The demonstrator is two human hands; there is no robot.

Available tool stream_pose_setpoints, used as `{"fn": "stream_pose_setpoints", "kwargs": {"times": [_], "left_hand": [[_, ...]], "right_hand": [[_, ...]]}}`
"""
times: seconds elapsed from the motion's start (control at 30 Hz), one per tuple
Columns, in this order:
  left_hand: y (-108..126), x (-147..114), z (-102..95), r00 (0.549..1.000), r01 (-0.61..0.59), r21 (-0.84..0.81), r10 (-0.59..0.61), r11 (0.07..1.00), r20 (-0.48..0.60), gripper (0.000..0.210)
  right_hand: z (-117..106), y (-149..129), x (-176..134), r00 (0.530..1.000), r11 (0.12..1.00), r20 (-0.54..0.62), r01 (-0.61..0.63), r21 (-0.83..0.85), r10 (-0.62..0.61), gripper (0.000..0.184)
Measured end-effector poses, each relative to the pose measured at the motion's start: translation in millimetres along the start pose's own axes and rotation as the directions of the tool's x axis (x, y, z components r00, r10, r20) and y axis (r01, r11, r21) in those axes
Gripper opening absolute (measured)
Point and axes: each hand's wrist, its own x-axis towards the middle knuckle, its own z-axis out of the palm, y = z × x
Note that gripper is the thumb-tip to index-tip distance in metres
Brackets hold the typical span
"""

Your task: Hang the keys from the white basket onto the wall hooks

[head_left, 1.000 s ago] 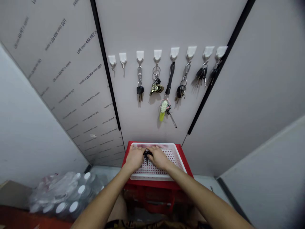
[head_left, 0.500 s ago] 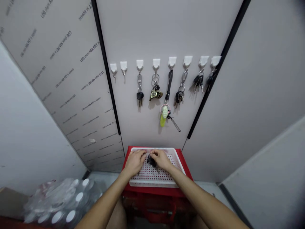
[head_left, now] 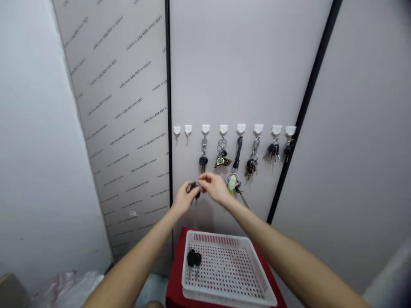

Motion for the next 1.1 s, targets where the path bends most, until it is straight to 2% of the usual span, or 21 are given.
{"fn": "stream_pose_setpoints", "kwargs": {"times": [0.13, 0.27, 0.4, 0.5, 0.57, 0.7, 0.77, 0.83, 0.87, 0.93, 1.0, 1.1], "left_hand": [[55, 45, -12.3, 0.985, -0.091, -0.055, 0.081, 0.994, -0.154, 0.025], [82, 78, -20.4, 0.949, -0.166, -0.036, 0.150, 0.985, -0.278, 0.022], [84, 100, -25.6, 0.933, -0.122, 0.031, 0.125, 0.992, -0.337, 0.018], [74, 106, -27.4, 0.943, -0.027, 0.083, 0.053, 0.996, -0.327, 0.018], [64, 102, -27.9, 0.952, 0.028, 0.094, 0.002, 0.995, -0.305, 0.019], [31, 66, -26.0, 0.956, 0.066, 0.039, -0.051, 0.997, -0.289, 0.027], [7, 35, -22.2, 0.966, 0.091, 0.012, -0.085, 0.996, -0.243, 0.027], [-22, -1, -16.3, 0.979, 0.147, -0.001, -0.146, 0.989, -0.146, 0.024], [-36, -19, -13.1, 0.979, 0.183, -0.001, -0.183, 0.983, -0.092, 0.023], [-65, -53, -7.1, 0.971, 0.240, 0.019, -0.240, 0.970, -0.022, 0.021], [-88, -78, -2.8, 0.967, 0.256, 0.074, -0.255, 0.964, -0.024, 0.020], [-108, -98, -0.1, 0.976, 0.213, 0.192, -0.199, 0.958, -0.089, 0.020]], "right_hand": [[-3, -43, 60, 0.980, 0.993, -0.166, 0.117, 0.011, -0.113, 0.008], [-1, -68, 101, 0.939, 0.965, -0.254, 0.189, -0.182, -0.232, 0.012], [6, -71, 124, 0.914, 0.915, -0.319, 0.117, -0.385, -0.251, 0.018], [9, -66, 128, 0.941, 0.880, -0.293, 0.013, -0.475, -0.172, 0.021], [8, -60, 122, 0.952, 0.860, -0.259, 0.011, -0.510, -0.166, 0.023], [5, -35, 82, 0.908, 0.832, -0.239, 0.178, -0.526, -0.345, 0.027], [7, -10, 46, 0.913, 0.839, -0.191, 0.228, -0.493, -0.361, 0.027], [14, 23, 0, 0.965, 0.864, -0.038, 0.214, -0.455, -0.259, 0.023], [20, 40, -25, 0.984, 0.878, 0.075, 0.180, -0.444, -0.164, 0.021], [34, 73, -72, 0.964, 0.892, 0.263, 0.093, -0.442, 0.030, 0.020], [47, 97, -107, 0.928, 0.886, 0.342, 0.030, -0.462, 0.147, 0.020], [59, 113, -130, 0.915, 0.868, 0.359, 0.021, -0.496, 0.183, 0.026]]}}
